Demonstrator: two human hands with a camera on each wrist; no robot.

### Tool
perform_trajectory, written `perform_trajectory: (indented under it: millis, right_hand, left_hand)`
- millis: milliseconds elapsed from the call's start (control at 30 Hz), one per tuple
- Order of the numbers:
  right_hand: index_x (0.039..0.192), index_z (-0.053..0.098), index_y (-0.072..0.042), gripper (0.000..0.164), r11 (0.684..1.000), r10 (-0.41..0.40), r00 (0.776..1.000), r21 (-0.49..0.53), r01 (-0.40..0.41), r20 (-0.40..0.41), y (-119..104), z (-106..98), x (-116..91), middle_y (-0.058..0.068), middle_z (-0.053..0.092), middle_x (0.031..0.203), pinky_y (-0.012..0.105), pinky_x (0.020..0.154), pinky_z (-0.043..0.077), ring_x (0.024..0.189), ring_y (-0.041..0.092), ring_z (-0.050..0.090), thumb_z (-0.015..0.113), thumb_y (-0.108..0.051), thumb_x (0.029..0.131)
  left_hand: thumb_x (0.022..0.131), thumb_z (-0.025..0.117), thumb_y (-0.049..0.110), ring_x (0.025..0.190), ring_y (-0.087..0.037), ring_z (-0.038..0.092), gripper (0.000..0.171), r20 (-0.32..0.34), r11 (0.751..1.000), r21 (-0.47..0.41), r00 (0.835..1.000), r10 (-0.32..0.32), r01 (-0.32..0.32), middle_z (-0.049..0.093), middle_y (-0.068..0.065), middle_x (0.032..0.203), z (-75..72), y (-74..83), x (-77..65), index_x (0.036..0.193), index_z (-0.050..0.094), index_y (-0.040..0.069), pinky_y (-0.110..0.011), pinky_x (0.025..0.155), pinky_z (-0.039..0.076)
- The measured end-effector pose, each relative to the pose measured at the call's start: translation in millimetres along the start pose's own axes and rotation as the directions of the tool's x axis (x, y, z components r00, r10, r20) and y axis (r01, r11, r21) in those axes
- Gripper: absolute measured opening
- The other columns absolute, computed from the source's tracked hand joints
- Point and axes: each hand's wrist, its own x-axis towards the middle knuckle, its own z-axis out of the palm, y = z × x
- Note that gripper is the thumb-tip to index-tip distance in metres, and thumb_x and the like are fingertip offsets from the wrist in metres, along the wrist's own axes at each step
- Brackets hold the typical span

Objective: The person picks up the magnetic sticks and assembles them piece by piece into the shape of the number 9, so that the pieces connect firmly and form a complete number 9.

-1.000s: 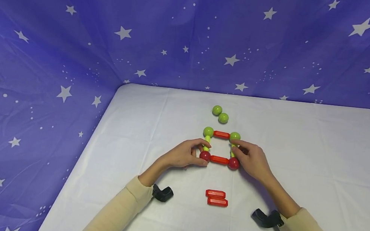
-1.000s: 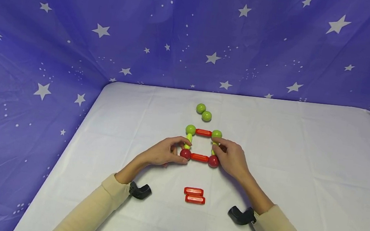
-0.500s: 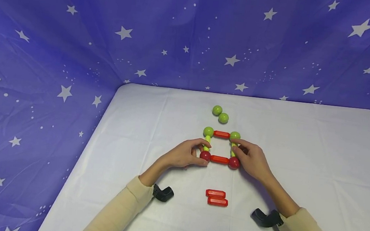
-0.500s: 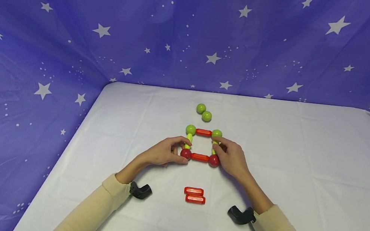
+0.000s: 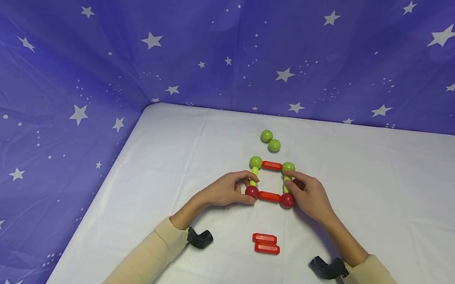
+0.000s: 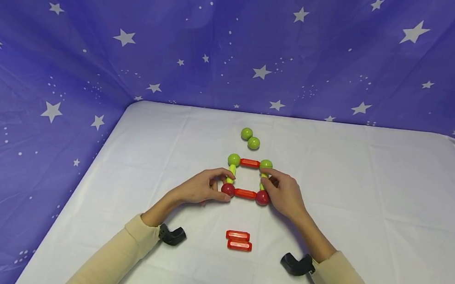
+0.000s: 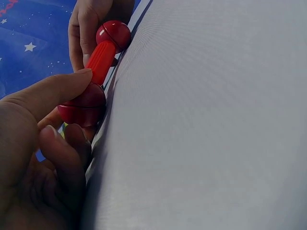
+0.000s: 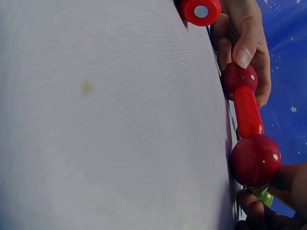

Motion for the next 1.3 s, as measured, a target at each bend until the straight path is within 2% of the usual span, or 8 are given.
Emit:
perform_trajectory:
  millis: [433, 633, 967, 1167, 1300]
  right_hand:
    - [0.132, 0.062, -0.007, 0.036, 0.999, 0.028, 0.999, -0.017, -0.027, 0.018, -3.7, -1.9, -6.9, 0.007, 0.063, 0.09, 0.034, 0.068, 0.047, 0.079, 0.023, 0.054, 0.062, -0.018, 0.097]
    - [0.131, 0.061, -0.004, 0.037, 1.0, -0.016, 1.0, -0.021, 0.017, 0.022, -6.5, -6.0, -17.2, 0.01, 0.066, 0.098, 0.034, 0.067, 0.048, 0.078, 0.021, 0.056, 0.064, -0.016, 0.096]
    - [0.13, 0.062, -0.005, 0.036, 0.998, -0.055, 0.998, 0.008, 0.054, 0.044, -16.3, -19.4, -36.7, 0.011, 0.067, 0.106, 0.046, 0.079, 0.054, 0.091, 0.026, 0.065, 0.066, -0.017, 0.096]
    - [0.125, 0.064, -0.002, 0.034, 0.995, -0.095, 0.994, 0.026, 0.094, 0.046, -19.5, -22.3, -48.4, 0.006, 0.069, 0.105, 0.038, 0.078, 0.055, 0.089, 0.02, 0.065, 0.069, -0.013, 0.093]
    - [0.123, 0.066, -0.005, 0.031, 0.994, -0.107, 0.994, 0.029, 0.106, 0.021, -22.5, -19.7, -56.2, 0.003, 0.068, 0.106, 0.033, 0.077, 0.055, 0.089, 0.018, 0.064, 0.07, -0.01, 0.092]
  left_hand:
    - [0.082, 0.082, 0.019, 0.051, -0.014, 0.049, 0.049, 0.006, 1.0, -0.018, 1.0, -0.011, 0.011, 0.058, -0.001, 0.102, 0.9, 0.8, -1.0, 0.127, 0.06, 0.014, -0.026, 0.043, 0.041]
    - [0.083, 0.082, 0.019, 0.052, -0.014, 0.049, 0.05, 0.006, 1.0, -0.006, 1.0, -0.014, 0.014, 0.058, -0.001, 0.102, 1.6, 1.7, -1.8, 0.127, 0.06, 0.015, -0.026, 0.044, 0.041]
    - [0.083, 0.081, 0.018, 0.05, -0.013, 0.049, 0.049, 0.007, 1.0, -0.011, 1.0, 0.002, -0.002, 0.058, -0.001, 0.102, -0.3, 0.4, -0.3, 0.127, 0.059, 0.014, -0.026, 0.042, 0.042]
    - [0.083, 0.081, 0.017, 0.05, -0.013, 0.049, 0.049, 0.005, 1.0, -0.009, 1.0, 0.006, -0.006, 0.058, -0.002, 0.102, -0.3, 0.5, -0.5, 0.127, 0.059, 0.013, -0.026, 0.042, 0.041]
    - [0.083, 0.081, 0.017, 0.05, -0.013, 0.049, 0.049, 0.007, 1.0, -0.012, 1.0, 0.001, -0.001, 0.058, -0.002, 0.102, -0.5, 0.8, -0.6, 0.127, 0.059, 0.013, -0.026, 0.042, 0.041]
